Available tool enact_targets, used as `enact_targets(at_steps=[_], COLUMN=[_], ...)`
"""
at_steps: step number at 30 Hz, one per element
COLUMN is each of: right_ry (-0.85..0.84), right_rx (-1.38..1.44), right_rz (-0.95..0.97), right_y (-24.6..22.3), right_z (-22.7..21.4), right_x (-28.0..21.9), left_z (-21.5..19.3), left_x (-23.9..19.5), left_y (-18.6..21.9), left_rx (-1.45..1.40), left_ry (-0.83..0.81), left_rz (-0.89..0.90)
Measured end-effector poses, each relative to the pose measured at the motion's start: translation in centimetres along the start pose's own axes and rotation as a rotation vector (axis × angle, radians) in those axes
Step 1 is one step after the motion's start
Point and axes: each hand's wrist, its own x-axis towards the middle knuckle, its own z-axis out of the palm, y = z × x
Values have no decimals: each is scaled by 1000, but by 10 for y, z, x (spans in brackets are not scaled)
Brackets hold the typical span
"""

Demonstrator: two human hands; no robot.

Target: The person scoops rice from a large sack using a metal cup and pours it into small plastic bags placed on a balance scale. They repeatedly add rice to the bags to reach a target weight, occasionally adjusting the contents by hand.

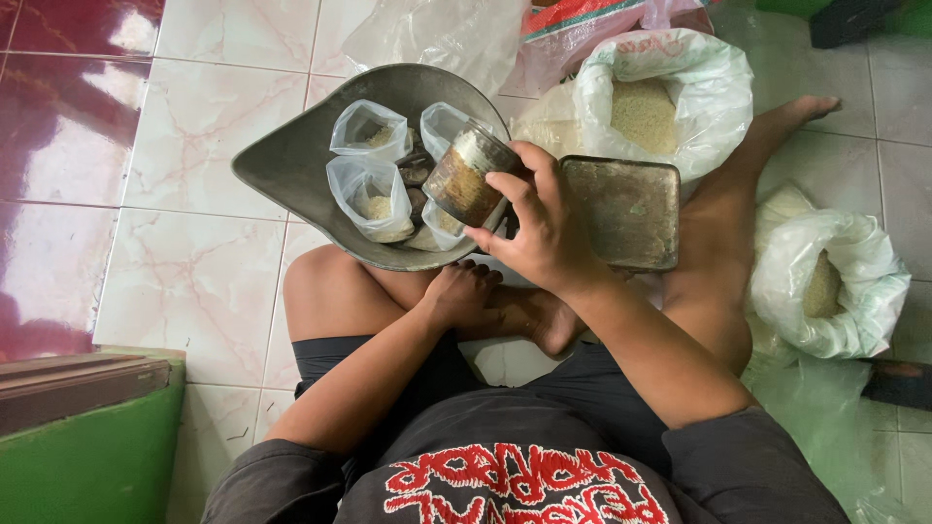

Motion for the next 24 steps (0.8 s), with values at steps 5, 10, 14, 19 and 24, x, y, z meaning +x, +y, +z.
enact_targets(at_steps=[5,10,14,19,24], right_ry=[23,90,175,293,445], right_rx=[-15,-45,87,181,86], right_rz=[-143,-315,-189,51,425], right_y=[1,5,17,66,184], right_z=[1,3,4,-17,-41], right_x=[1,1,-6,-7,-7], left_z=[1,-21,-14,-26,-26], left_x=[0,-1,-2,-1,1], left_y=[-1,5,3,10,12], left_rx=[-19,-27,-15,-51,-24], left_ry=[2,-29,-28,-53,-175], left_rz=[-4,11,4,25,-34])
